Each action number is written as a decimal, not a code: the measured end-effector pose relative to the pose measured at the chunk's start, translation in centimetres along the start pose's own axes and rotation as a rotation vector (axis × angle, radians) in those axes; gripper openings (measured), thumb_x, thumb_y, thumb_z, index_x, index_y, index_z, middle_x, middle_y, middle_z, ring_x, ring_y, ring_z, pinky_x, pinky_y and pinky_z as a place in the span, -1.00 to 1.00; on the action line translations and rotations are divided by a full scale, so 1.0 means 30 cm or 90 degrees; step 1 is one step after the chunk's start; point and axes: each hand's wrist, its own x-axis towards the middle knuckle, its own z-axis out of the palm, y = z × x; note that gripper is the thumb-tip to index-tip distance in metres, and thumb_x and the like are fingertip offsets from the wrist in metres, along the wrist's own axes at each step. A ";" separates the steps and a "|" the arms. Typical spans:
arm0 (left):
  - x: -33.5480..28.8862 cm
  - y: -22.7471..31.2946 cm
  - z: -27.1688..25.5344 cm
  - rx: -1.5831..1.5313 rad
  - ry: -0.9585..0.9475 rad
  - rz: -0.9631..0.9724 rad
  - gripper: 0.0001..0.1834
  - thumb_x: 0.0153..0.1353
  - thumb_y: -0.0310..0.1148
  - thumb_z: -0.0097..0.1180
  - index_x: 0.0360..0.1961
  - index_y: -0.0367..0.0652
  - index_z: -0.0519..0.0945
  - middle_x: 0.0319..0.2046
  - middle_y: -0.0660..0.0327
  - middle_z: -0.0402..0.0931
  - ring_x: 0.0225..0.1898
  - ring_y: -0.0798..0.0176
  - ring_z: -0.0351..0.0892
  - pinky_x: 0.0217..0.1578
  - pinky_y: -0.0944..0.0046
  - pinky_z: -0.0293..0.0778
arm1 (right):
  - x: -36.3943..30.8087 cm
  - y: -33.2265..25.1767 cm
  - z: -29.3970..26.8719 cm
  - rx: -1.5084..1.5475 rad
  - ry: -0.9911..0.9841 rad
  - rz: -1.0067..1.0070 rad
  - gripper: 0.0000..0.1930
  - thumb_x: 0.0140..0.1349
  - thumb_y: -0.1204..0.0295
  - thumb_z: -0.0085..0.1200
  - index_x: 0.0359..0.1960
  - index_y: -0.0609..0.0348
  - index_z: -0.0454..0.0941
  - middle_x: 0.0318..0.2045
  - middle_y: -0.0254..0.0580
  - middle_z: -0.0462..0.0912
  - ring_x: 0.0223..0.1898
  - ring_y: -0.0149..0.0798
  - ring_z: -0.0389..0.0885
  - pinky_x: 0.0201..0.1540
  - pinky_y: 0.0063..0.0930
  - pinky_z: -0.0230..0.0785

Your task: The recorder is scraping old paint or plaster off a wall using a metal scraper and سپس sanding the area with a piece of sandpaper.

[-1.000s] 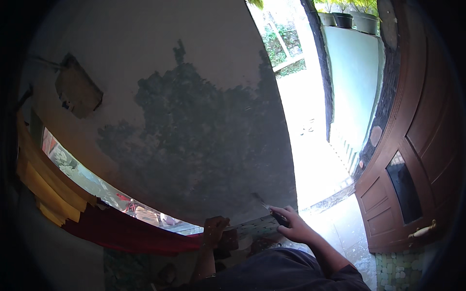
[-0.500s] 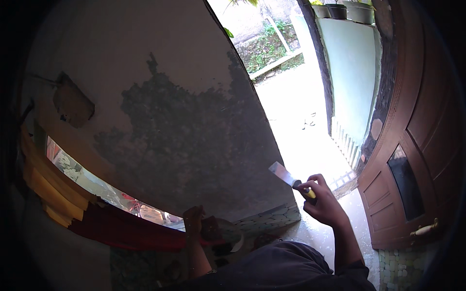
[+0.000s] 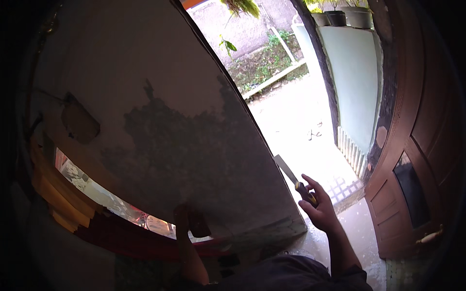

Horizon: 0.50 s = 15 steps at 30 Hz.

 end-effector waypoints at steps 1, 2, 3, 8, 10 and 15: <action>0.006 -0.032 0.006 0.065 -0.038 0.038 -0.78 0.25 -0.33 -0.05 -0.28 -0.20 0.59 -0.34 0.05 0.55 -0.25 0.05 0.51 -0.12 0.00 0.35 | -0.001 -0.003 0.002 0.016 0.000 0.021 -0.33 0.11 0.54 0.10 0.30 0.10 0.18 -0.30 -0.41 0.31 -0.41 -0.61 0.29 -0.35 -0.72 0.15; 0.027 -0.018 0.007 0.058 -0.025 0.047 -0.78 0.25 -0.33 -0.05 -0.28 -0.20 0.59 -0.34 0.05 0.55 -0.25 0.05 0.51 -0.12 0.00 0.35 | -0.004 0.020 -0.010 0.016 0.003 0.022 -0.34 0.13 0.55 0.09 0.31 0.09 0.17 -0.32 -0.42 0.33 -0.43 -0.62 0.31 -0.37 -0.73 0.17; 0.038 -0.008 -0.001 0.071 -0.116 0.007 -0.77 0.25 -0.32 -0.06 -0.25 -0.20 0.59 -0.32 0.04 0.55 -0.24 0.04 0.51 -0.12 -0.02 0.34 | -0.013 0.021 -0.020 0.020 0.015 0.046 -0.35 0.10 0.57 0.09 0.29 0.11 0.19 -0.30 -0.41 0.33 -0.44 -0.62 0.32 -0.40 -0.74 0.17; -0.003 -0.048 0.008 0.145 0.007 0.130 -0.73 0.25 -0.32 -0.08 -0.15 -0.20 0.58 -0.32 0.03 0.56 -0.24 0.02 0.53 -0.13 -0.03 0.35 | -0.045 0.072 -0.118 0.018 0.018 0.041 -0.38 -0.16 0.67 0.03 0.08 0.18 0.31 -0.22 -0.35 0.29 -0.52 -0.61 0.29 -0.50 -0.72 0.15; 0.008 -0.034 0.011 0.236 -0.113 0.084 -0.72 0.25 -0.34 -0.08 -0.11 -0.20 0.56 -0.36 0.01 0.56 -0.28 0.01 0.53 -0.14 -0.01 0.36 | -0.027 0.105 -0.168 -0.117 0.056 -0.065 -0.44 -0.17 0.66 0.03 0.02 0.21 0.36 -0.27 -0.35 0.30 -0.54 -0.59 0.26 -0.50 -0.71 0.14; 0.015 -0.037 0.036 0.205 -0.085 0.097 -0.74 0.26 -0.32 -0.07 -0.14 -0.21 0.56 -0.41 0.00 0.55 -0.32 0.00 0.52 -0.22 -0.02 0.38 | 0.033 -0.118 -0.178 -0.117 0.103 -0.078 -0.46 -0.06 0.66 0.12 0.07 0.24 0.39 -0.34 -0.29 0.45 -0.43 -0.47 0.51 -0.41 -0.62 0.44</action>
